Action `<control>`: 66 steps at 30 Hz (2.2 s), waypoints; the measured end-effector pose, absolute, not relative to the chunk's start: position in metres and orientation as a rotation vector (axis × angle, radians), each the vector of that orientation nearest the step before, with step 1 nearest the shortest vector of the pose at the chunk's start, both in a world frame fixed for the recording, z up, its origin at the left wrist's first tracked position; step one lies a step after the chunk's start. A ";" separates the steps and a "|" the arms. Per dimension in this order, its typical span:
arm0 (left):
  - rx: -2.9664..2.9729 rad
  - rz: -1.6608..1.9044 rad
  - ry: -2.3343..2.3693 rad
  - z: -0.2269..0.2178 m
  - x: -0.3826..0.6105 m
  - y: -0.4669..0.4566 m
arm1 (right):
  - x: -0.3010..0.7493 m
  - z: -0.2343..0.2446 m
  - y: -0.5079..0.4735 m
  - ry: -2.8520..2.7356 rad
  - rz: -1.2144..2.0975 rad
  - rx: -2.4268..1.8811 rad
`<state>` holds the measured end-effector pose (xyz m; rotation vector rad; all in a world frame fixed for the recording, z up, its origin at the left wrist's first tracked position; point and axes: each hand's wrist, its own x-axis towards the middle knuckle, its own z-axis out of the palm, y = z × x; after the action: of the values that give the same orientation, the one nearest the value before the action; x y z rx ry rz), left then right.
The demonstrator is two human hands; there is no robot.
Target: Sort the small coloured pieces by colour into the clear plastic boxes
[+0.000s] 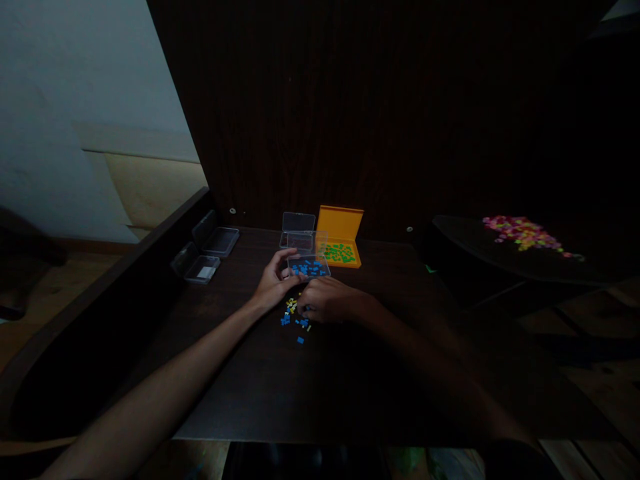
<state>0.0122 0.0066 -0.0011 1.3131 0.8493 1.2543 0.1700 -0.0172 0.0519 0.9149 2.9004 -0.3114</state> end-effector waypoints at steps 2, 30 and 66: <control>1.306 1.238 0.850 -0.001 0.012 0.006 | 0.170 0.051 -0.017 2.897 -0.278 0.925; 1.355 1.252 0.850 -0.001 0.011 0.007 | 0.170 0.045 -0.021 2.879 -0.175 1.006; 1.319 1.092 0.702 0.006 0.022 -0.013 | 0.208 0.088 0.003 2.684 -0.026 1.336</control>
<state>0.0222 -0.0129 0.0064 1.3186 0.7016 1.0922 0.2079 0.0033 0.0879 1.3359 2.6841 -0.0263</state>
